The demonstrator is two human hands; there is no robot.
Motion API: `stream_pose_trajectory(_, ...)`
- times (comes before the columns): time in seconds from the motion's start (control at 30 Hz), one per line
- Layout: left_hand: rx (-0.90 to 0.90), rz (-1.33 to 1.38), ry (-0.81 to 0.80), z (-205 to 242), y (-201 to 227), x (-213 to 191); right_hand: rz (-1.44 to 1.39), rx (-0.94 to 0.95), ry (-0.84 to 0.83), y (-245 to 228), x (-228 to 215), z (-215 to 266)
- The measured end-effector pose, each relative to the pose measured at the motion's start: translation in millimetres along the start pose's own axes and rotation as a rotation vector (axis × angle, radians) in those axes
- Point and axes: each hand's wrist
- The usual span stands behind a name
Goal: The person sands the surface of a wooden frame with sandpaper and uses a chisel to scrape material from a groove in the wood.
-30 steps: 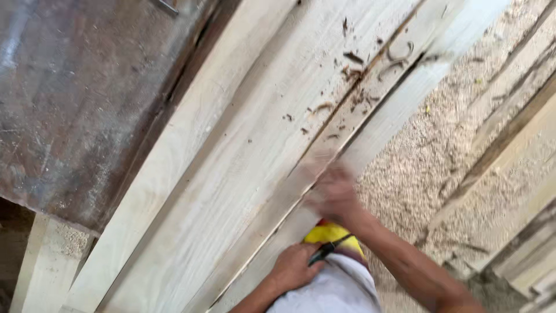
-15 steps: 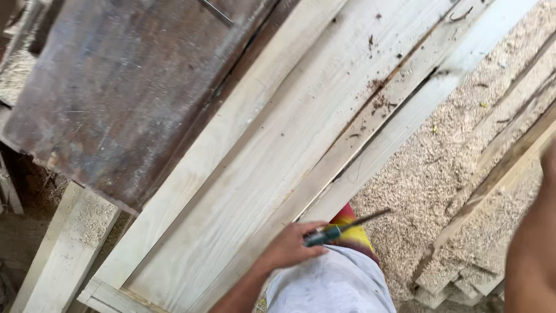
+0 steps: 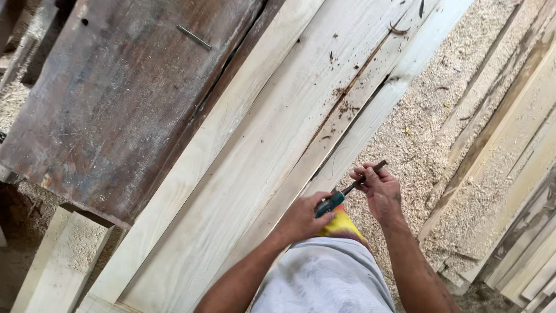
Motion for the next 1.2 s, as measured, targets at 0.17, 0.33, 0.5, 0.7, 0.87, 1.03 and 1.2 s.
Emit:
stream_pose_trajectory(0.17,0.074,0.046,0.075,-6,-1,14,-0.007,0.060,0.001,-17,-20,-25)
stream_pose_trajectory(0.33,-0.009,-0.059,0.031,-44,13,16,-0.036,0.041,0.210,-24,-54,-82)
stream_pose_trajectory(0.5,-0.001,0.187,0.191,-95,24,25,0.507,-0.124,0.417,-92,-146,-192)
stream_pose_trajectory(0.7,-0.321,0.099,0.408,-183,60,43,1.251,-0.559,-0.101,-140,-154,-297)
stream_pose_trajectory(0.87,-0.313,0.056,0.512,-219,90,79,1.595,-0.632,-0.421,-146,-127,-319)
stream_pose_trajectory(1.03,-0.344,0.017,0.618,-239,95,111,1.570,-0.585,-0.420,-139,-131,-326)
stream_pose_trajectory(1.2,-0.429,0.041,0.520,-265,80,100,1.601,-0.539,-0.424,-134,-132,-328)
Point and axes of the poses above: each hand's wrist, its own z-axis away from the middle knuckle, its own x-axis out of the palm, y = z × x, and after that the axes turned 3 degrees about -x, right-handed
